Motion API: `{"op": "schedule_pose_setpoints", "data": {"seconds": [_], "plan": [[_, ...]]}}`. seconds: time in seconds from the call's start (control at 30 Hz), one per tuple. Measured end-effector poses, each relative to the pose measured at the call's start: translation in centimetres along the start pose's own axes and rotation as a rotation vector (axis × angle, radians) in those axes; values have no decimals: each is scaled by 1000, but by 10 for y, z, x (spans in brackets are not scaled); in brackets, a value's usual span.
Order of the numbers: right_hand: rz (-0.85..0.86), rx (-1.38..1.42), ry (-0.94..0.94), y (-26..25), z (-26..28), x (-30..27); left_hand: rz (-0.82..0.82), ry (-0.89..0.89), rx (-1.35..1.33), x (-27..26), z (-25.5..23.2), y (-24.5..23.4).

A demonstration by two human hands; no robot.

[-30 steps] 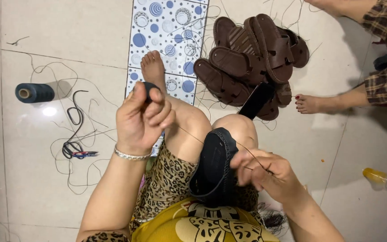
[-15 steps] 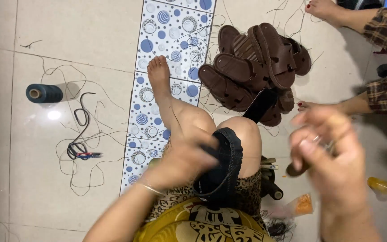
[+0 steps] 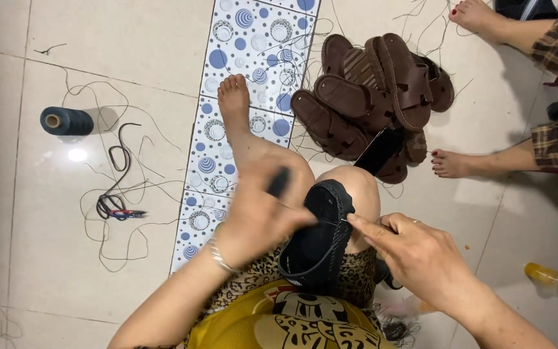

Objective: Hand-sewing the strap of a black sandal to its sole using a needle and thread while sitting on the floor.

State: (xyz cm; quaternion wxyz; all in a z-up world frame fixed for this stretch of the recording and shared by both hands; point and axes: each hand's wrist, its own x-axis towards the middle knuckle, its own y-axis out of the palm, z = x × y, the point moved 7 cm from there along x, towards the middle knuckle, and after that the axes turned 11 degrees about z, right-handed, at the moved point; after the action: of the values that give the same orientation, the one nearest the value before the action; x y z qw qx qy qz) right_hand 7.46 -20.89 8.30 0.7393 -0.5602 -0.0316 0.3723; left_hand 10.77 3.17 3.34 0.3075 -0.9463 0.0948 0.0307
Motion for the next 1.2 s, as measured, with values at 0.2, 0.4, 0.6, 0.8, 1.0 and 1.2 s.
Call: {"op": "schedule_pose_setpoints", "data": {"seconds": [0.2, 0.4, 0.6, 0.8, 1.0, 1.2], "plan": [[121, -184, 62, -11, 11, 7, 287, 498, 85, -3, -42, 53], [57, -127, 12, -19, 32, 41, 226, 486, -61, -6, -38, 50], [-4, 44, 19, -12, 17, 35, -10, 537, 80, -28, -63, 9], [-97, 4, -37, -14, 23, 30, 669, 153, -1255, -28, -34, 47], [-194, -119, -102, -19, 18, 12, 443, 167, -383, -18, -43, 46], [423, -80, 538, -22, -74, -26, 275, 276, -308, -8, -44, 28]]}}
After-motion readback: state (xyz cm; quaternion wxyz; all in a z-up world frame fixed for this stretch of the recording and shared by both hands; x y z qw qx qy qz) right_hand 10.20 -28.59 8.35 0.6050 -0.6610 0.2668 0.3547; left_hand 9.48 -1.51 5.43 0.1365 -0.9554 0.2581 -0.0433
